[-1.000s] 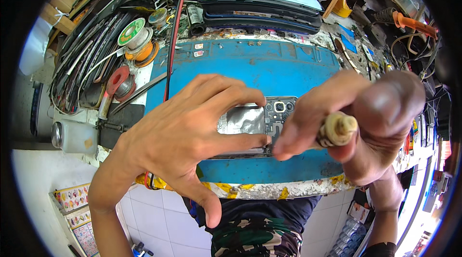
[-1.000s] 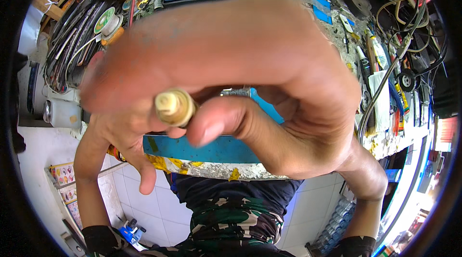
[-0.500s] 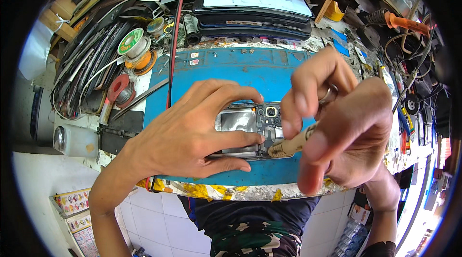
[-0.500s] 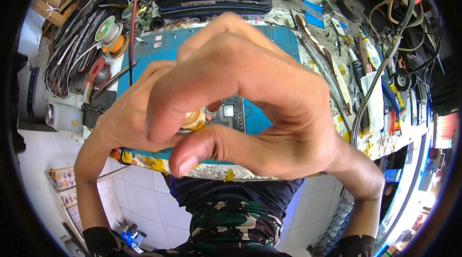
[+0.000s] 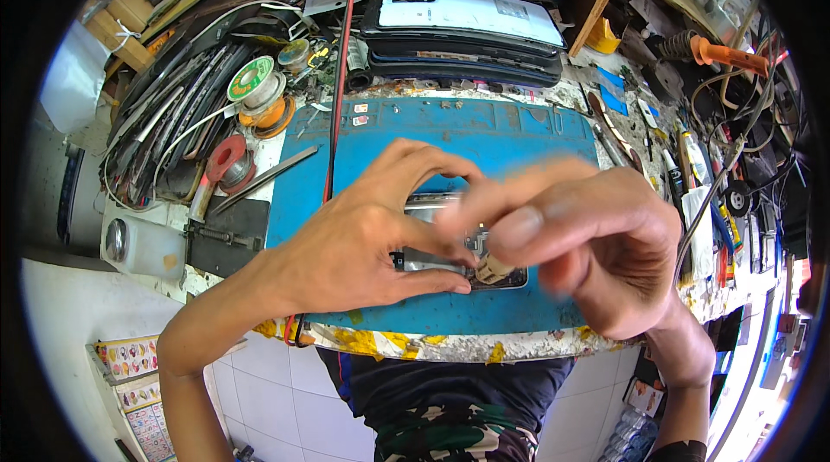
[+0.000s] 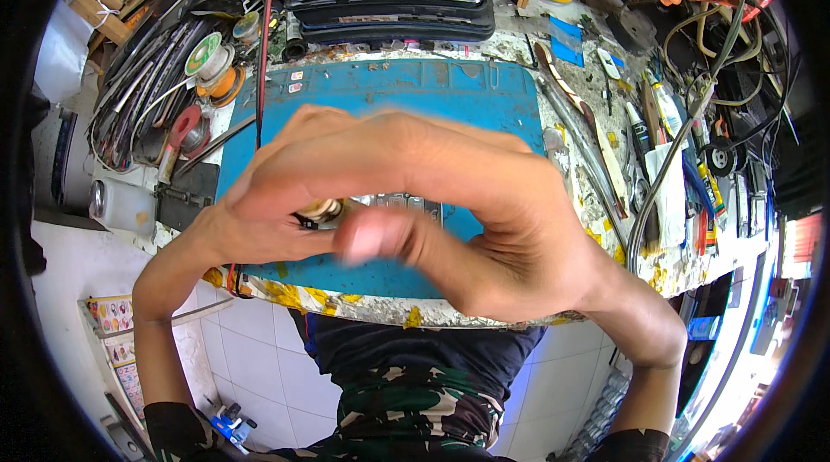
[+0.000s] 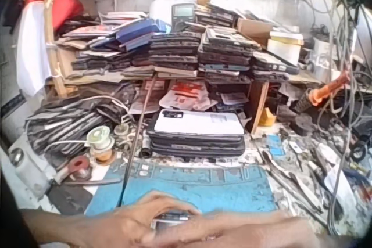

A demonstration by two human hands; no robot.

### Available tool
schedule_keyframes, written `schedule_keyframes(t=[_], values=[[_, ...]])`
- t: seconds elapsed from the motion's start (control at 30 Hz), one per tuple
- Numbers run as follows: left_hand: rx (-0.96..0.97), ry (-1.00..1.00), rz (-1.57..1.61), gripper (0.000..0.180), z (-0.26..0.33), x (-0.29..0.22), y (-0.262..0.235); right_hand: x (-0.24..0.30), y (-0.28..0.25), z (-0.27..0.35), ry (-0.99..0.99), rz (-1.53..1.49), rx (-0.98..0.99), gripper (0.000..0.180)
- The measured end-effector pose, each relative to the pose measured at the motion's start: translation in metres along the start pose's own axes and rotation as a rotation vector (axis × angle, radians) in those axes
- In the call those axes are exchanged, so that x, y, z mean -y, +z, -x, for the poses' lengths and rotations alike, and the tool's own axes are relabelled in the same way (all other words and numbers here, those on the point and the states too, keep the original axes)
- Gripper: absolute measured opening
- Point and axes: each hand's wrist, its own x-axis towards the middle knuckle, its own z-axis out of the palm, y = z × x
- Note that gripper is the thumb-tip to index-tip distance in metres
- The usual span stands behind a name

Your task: The person disassembles a smartphone by prying off the back cover, then uses a screwdriver to remove screws from the camera module area. They detach the camera module and use tweezers to lift a ribbon cable from the motherboard.

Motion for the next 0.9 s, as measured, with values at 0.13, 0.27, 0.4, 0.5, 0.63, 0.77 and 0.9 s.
schedule_keyframes(t=[0.13,0.27,0.4,0.5,0.63,0.77,0.9], values=[[0.083,-0.004,0.018,0.035,-0.001,-0.002,-0.009,-0.003,-0.001,-0.003,-0.162,0.042,0.066,0.033],[0.242,-0.056,-0.034,0.045,-0.006,-0.003,-0.019,-0.005,-0.001,-0.003,-0.150,0.061,0.005,0.041],[0.305,-0.051,-0.020,0.045,-0.013,-0.001,-0.019,-0.006,-0.002,-0.001,-0.181,0.153,0.041,0.042],[0.307,-0.035,0.026,0.044,-0.019,0.004,-0.015,-0.005,0.000,0.003,-0.029,-0.146,-0.013,0.050],[0.274,0.013,0.109,0.038,-0.023,0.012,-0.009,0.000,-0.003,0.007,0.050,0.013,0.160,0.062],[0.221,0.039,0.174,0.032,-0.020,0.015,-0.007,-0.001,-0.005,0.007,0.060,0.124,0.174,0.068],[0.154,0.050,0.209,0.027,-0.018,0.016,-0.006,-0.009,-0.007,0.006,-0.058,0.169,0.091,0.076]])
